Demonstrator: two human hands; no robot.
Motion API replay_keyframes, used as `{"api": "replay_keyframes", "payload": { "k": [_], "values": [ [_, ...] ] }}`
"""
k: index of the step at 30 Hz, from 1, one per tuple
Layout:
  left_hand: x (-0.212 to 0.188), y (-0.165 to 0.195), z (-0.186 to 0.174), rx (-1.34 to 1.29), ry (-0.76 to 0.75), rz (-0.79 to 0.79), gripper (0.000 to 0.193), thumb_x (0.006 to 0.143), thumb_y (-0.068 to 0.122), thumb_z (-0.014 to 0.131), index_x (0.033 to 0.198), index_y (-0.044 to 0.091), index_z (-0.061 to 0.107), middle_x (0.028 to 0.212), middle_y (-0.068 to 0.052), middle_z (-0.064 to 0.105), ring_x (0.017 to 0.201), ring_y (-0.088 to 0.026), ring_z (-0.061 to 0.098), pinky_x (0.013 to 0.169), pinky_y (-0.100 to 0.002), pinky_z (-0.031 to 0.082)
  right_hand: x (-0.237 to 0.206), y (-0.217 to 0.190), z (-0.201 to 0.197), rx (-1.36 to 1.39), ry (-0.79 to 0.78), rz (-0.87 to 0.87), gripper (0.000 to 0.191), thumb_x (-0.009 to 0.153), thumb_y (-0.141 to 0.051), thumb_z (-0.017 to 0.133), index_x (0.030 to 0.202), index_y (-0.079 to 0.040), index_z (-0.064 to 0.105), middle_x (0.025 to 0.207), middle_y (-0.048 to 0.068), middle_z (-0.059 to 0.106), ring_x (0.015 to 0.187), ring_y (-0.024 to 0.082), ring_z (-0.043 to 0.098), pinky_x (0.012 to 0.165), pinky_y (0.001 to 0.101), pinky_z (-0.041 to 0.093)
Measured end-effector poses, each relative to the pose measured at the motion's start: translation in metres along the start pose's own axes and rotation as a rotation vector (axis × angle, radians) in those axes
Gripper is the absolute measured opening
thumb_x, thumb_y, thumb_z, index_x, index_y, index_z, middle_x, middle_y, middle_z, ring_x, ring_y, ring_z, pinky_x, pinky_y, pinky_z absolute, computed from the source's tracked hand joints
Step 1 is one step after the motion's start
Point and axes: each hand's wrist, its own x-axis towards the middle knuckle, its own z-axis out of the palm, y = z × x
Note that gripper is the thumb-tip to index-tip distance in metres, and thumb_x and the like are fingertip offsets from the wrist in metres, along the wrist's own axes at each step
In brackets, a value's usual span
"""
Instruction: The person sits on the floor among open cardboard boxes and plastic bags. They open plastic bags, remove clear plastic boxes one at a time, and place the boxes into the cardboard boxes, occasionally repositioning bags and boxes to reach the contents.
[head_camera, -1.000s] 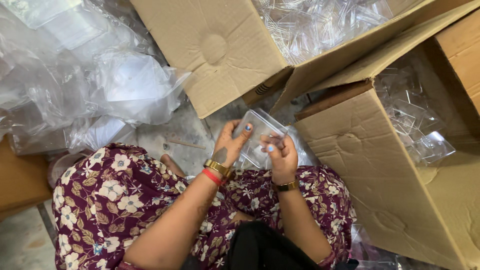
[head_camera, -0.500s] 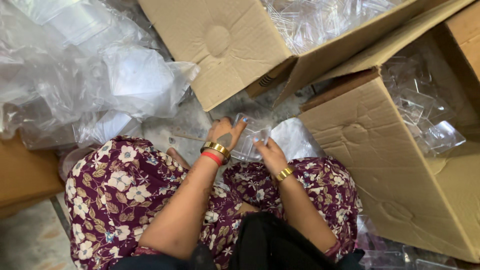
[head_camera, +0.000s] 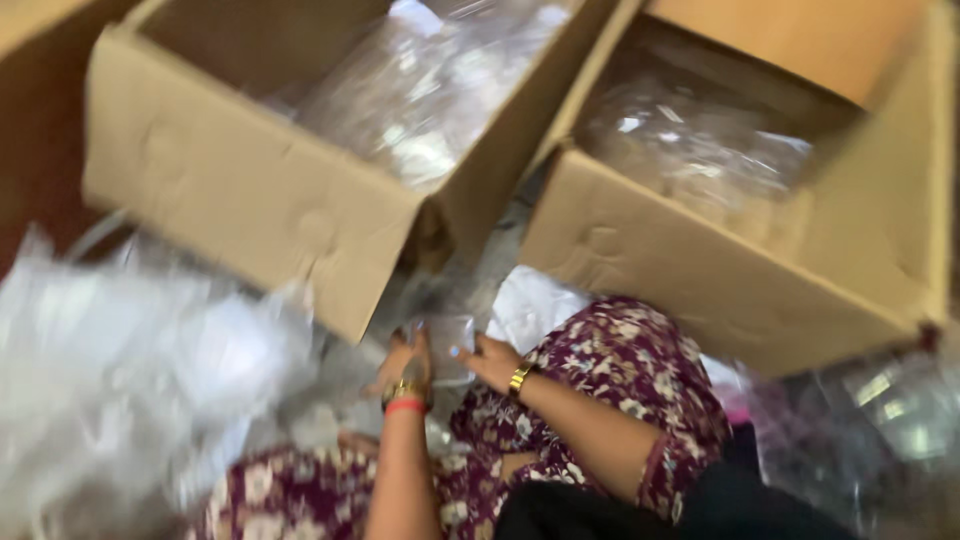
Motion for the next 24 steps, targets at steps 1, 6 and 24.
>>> {"api": "replay_keyframes", "payload": {
  "k": [1,6,24],
  "values": [
    [-0.009,0.001,-0.004,0.102,-0.001,-0.067,0.080,0.091,0.075,0.026,0.156,0.029,0.034,0.149,-0.014,0.053,0.135,-0.044,0.052,0.118,-0.079,0.006,0.000,0.003,0.003,0.015,-0.024,0.017,0.070,0.089,-0.067,0.055,0.131,-0.011,0.064,0.110,0.016,0.077,0.102,0.027,0.073,0.092,0.0375,0.055],
    [-0.030,0.008,-0.021,0.089,0.104,-0.030,0.082,0.095,0.077,0.029,0.160,0.028,0.037,0.146,-0.016,0.059,0.134,-0.048,0.054,0.113,-0.081,0.007,0.002,0.007,0.008,0.008,0.159,-0.295,0.079,0.112,-0.060,0.058,0.156,0.001,0.032,0.152,0.029,0.044,0.136,0.037,0.045,0.111,0.0404,0.036],
    [-0.118,0.113,0.006,-0.227,0.653,1.170,0.043,0.088,0.027,0.068,0.125,0.006,0.064,0.146,-0.021,0.056,0.139,-0.041,0.049,0.119,-0.054,0.034,-0.134,-0.003,-0.337,-0.814,0.809,-0.105,0.051,0.083,-0.043,0.073,0.116,-0.005,0.066,0.101,0.014,0.072,0.094,0.031,0.066,0.088,0.0465,0.050]
  ]
}}
